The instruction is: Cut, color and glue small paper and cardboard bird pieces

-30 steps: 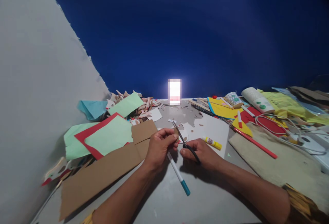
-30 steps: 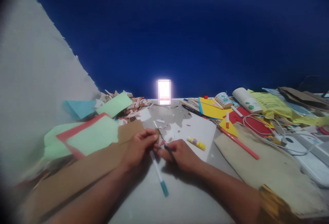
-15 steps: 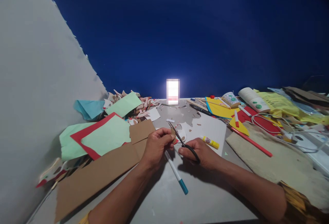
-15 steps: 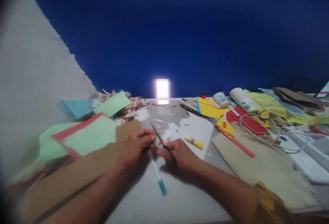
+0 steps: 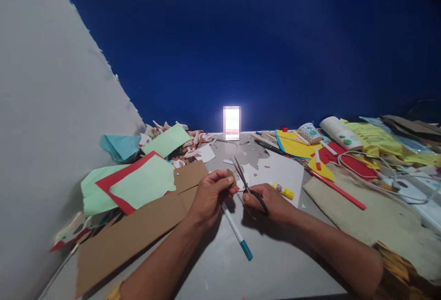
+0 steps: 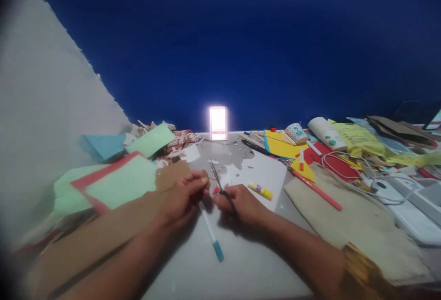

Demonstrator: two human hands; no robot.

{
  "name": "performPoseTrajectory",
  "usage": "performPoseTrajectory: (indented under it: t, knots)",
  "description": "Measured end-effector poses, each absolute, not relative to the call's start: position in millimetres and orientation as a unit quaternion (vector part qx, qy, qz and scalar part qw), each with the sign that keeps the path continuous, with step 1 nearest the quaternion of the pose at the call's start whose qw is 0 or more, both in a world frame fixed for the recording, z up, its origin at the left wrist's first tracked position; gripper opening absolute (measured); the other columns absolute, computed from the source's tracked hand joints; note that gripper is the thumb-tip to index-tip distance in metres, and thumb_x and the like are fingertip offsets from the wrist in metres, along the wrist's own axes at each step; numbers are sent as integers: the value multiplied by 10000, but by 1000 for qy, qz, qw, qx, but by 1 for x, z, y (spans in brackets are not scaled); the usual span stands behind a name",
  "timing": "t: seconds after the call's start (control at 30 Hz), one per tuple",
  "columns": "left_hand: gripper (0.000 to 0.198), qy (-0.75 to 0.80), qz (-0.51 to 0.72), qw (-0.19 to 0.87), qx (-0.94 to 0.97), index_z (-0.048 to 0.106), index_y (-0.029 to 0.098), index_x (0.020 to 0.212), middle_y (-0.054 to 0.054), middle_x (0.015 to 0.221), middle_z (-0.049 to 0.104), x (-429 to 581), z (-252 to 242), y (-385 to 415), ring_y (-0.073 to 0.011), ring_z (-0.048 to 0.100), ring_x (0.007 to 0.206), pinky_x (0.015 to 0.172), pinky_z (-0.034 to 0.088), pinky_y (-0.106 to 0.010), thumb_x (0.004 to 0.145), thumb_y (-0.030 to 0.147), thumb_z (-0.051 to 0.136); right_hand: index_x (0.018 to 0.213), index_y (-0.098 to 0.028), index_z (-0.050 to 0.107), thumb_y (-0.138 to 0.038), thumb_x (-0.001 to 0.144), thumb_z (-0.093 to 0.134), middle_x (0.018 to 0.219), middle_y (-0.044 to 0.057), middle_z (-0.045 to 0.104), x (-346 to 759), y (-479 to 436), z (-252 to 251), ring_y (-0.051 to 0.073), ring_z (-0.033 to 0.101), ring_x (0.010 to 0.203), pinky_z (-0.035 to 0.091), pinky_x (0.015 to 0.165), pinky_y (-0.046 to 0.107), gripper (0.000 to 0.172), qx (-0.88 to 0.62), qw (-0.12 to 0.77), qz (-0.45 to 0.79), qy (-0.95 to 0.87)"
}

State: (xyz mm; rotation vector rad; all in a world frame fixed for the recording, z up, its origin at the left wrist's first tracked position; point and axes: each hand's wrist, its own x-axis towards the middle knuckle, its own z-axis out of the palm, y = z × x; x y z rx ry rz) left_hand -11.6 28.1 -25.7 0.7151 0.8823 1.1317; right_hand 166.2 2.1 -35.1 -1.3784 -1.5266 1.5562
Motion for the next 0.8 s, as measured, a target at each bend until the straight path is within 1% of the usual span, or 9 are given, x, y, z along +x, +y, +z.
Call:
performPoseTrajectory:
  t: [0.13, 0.23, 0.33, 0.43, 0.6, 0.8]
  knots:
    - [315, 394, 503, 707, 303, 626, 152, 742, 6, 650, 643, -13, -28, 30, -112, 619, 552, 548, 517, -218, 583, 217, 890, 603, -190, 502, -415, 786, 661, 534, -27, 472, 165, 1, -34, 87, 388, 495, 280, 451, 216, 331, -494, 275, 589, -577]
    - [304, 391, 497, 706, 320, 601, 160, 715, 6, 646, 642, -13, -28, 29, -121, 617, 546, 531, 527, -231, 599, 222, 875, 606, -175, 549, -421, 795, 660, 531, -25, 473, 166, 0, -34, 91, 390, 507, 294, 461, 218, 330, -487, 265, 587, -590]
    - [276, 396, 496, 695, 338, 594, 162, 700, 6, 629, 635, -11, -27, 27, -120, 603, 530, 502, 517, -229, 613, 217, 850, 580, -163, 562, -409, 805, 663, 505, -25, 459, 167, 0, -35, 88, 373, 512, 291, 475, 222, 348, -496, 252, 566, -609]
    - [267, 410, 500, 684, 337, 586, 166, 701, 11, 611, 628, -10, -25, 24, -119, 594, 511, 481, 506, -224, 605, 200, 833, 563, -166, 526, -415, 814, 666, 509, -28, 457, 167, 2, -39, 85, 359, 519, 279, 486, 230, 380, -504, 250, 546, -621]
    - [280, 424, 492, 681, 338, 571, 174, 711, 10, 606, 633, -10, -24, 24, -121, 586, 497, 464, 498, -225, 600, 217, 824, 551, -179, 477, -452, 817, 669, 507, -42, 407, 167, 2, -42, 83, 326, 515, 245, 475, 234, 426, -515, 242, 541, -619]
    - [245, 432, 490, 674, 345, 573, 176, 698, 14, 588, 623, -10, -22, 23, -118, 577, 487, 456, 476, -215, 604, 202, 798, 560, -177, 506, -464, 799, 677, 509, -27, 449, 167, -1, -36, 87, 365, 502, 249, 460, 223, 411, -526, 233, 558, -599]
